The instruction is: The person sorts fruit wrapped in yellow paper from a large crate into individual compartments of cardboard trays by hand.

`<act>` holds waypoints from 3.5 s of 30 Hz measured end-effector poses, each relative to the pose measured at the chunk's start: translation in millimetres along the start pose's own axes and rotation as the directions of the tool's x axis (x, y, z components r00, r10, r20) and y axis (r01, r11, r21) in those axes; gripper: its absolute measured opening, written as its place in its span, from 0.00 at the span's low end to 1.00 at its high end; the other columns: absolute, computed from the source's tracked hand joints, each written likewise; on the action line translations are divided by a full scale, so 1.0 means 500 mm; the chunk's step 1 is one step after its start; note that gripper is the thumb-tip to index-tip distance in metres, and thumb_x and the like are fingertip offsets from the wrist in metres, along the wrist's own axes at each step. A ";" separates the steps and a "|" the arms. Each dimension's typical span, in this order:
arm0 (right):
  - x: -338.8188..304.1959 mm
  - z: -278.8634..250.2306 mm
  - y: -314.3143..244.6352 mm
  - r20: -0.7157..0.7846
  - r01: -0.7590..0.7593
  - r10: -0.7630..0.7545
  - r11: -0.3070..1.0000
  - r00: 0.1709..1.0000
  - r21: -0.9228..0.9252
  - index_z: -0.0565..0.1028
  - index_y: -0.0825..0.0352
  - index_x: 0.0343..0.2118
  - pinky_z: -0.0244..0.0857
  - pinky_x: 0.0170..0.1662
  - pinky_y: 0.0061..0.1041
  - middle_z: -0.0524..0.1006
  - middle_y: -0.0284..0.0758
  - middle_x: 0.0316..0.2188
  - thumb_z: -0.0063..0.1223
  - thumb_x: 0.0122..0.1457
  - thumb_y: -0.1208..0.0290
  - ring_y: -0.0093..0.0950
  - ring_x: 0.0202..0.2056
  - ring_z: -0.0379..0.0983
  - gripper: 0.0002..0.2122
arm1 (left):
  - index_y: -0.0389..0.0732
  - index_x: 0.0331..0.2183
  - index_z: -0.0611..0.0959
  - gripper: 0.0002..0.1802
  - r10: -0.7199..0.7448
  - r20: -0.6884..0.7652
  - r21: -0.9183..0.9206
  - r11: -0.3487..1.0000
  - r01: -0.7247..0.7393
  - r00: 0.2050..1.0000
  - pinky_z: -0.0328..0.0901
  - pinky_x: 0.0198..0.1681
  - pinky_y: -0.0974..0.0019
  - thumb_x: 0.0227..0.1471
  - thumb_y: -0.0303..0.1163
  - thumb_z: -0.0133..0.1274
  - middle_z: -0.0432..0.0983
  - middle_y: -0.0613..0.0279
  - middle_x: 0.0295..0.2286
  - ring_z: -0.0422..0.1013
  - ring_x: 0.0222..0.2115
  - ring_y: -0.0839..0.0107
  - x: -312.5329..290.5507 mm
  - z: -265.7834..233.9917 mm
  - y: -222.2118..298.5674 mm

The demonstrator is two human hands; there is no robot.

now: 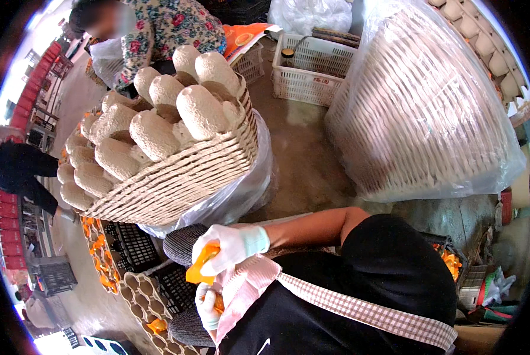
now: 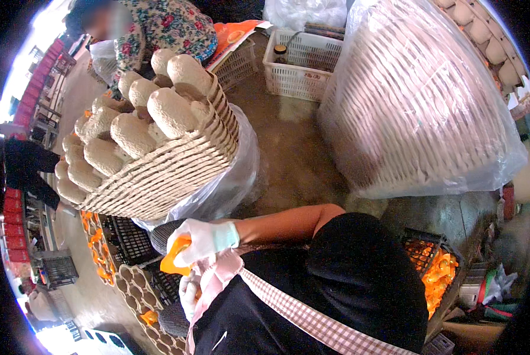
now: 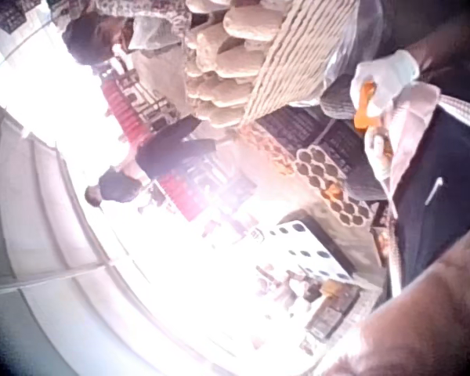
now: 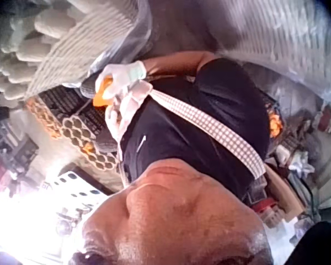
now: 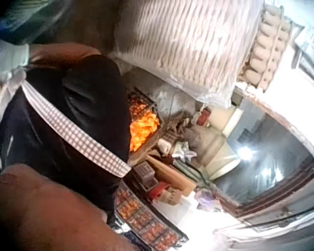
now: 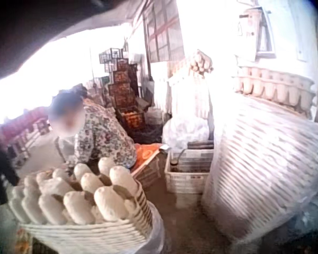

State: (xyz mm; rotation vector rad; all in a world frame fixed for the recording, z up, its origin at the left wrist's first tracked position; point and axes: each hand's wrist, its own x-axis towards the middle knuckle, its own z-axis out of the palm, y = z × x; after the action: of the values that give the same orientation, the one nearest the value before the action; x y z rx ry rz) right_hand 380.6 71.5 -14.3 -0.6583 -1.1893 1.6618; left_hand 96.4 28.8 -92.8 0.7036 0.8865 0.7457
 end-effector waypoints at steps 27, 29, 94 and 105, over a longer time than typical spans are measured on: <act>-0.029 0.071 0.123 0.083 -0.045 0.082 0.926 0.993 -0.374 0.71 0.68 0.51 0.68 0.48 0.30 0.78 0.40 0.42 0.64 0.52 0.59 0.32 0.44 0.75 0.26 | 0.31 0.50 0.73 0.18 0.092 -0.117 0.152 0.986 -0.073 0.989 0.69 0.46 0.66 0.64 0.33 0.45 0.76 0.55 0.43 0.75 0.40 0.69 -0.058 0.075 0.018; -0.022 0.053 0.109 0.276 -0.087 0.172 0.951 0.946 -0.295 0.72 0.67 0.51 0.68 0.49 0.30 0.78 0.39 0.43 0.65 0.52 0.57 0.31 0.45 0.75 0.27 | 0.32 0.52 0.71 0.20 0.122 -0.107 0.136 0.985 -0.107 0.987 0.69 0.48 0.63 0.65 0.36 0.45 0.75 0.53 0.45 0.75 0.43 0.66 -0.060 0.057 0.011; 0.414 0.494 0.578 0.684 -0.665 0.635 0.688 0.359 -0.290 0.68 0.68 0.56 0.68 0.30 0.21 0.75 0.38 0.40 0.51 0.62 0.65 0.25 0.34 0.72 0.21 | 0.39 0.30 0.83 0.06 0.353 -0.661 0.333 0.929 0.163 -0.662 0.69 0.34 0.63 0.50 0.31 0.58 0.77 0.56 0.28 0.76 0.29 0.61 -0.460 0.516 -0.333; 0.115 0.603 0.267 0.931 -0.162 0.319 0.943 0.178 -0.292 0.60 0.68 0.63 0.66 0.53 0.29 0.66 0.42 0.59 0.52 0.58 0.69 0.33 0.54 0.68 0.29 | 0.36 0.48 0.79 0.24 0.194 -0.862 0.386 0.850 -0.359 -0.467 0.69 0.36 0.71 0.50 0.37 0.63 0.80 0.62 0.29 0.74 0.29 0.79 -0.540 0.496 -0.359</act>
State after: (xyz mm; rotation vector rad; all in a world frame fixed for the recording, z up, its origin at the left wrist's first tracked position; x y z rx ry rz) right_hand 55.3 -7.8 -16.7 0.3590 -2.1905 2.3942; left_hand 244.2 -342.8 -10.4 -0.1339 2.3356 2.1260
